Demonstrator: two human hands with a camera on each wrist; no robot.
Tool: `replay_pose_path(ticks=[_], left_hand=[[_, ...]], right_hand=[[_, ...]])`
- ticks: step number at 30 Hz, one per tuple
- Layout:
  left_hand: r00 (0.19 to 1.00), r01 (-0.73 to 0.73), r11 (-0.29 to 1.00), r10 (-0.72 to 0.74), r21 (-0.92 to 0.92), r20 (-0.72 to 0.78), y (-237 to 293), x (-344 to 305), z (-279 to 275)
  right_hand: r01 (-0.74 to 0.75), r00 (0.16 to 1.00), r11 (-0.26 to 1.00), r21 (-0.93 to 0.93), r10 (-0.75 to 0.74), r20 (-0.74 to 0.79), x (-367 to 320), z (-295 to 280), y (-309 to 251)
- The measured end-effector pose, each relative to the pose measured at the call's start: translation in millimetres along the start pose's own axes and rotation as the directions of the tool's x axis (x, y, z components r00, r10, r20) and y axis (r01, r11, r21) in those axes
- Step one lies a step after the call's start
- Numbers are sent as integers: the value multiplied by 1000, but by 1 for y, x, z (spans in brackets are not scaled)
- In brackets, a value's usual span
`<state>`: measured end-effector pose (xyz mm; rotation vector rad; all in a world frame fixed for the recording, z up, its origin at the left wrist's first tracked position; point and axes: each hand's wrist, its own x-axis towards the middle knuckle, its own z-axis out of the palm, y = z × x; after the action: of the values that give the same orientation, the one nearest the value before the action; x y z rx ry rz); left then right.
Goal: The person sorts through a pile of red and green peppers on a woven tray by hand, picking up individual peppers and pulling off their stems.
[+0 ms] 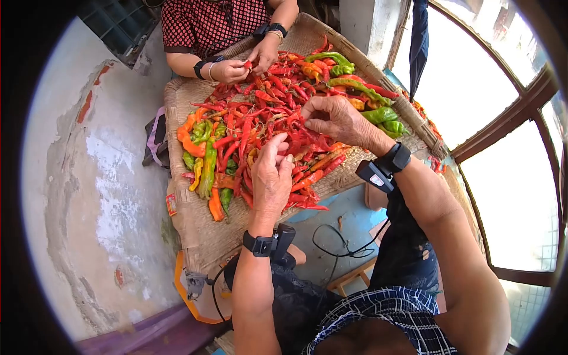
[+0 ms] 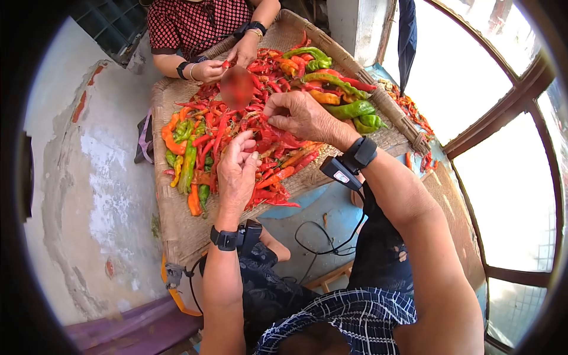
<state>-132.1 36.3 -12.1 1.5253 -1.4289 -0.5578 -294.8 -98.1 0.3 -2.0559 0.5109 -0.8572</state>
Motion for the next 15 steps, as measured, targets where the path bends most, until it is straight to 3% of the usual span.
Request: replay_pose_path(ticks=[4,6,8,12,15], left_hand=[[996,65,980,-52,-187,76,-9,6,9],[999,15,984,-6,-176,50,-13,9,9],[996,84,906,-69,-414,51,-8,10,7],[982,178,917,-144,-356,119,-10,9,2],[983,177,924,-151,-339,101,-14,9,1]], right_hand=[[159,985,984,-81,-153,82,-1,19,-11],[43,992,999,-17,-41,115,-3,22,-17],[72,994,997,-42,-68,82,-5,26,-22],[4,996,999,-52,1,94,-7,34,-24],[-108,987,992,59,99,126,-6,33,-21]])
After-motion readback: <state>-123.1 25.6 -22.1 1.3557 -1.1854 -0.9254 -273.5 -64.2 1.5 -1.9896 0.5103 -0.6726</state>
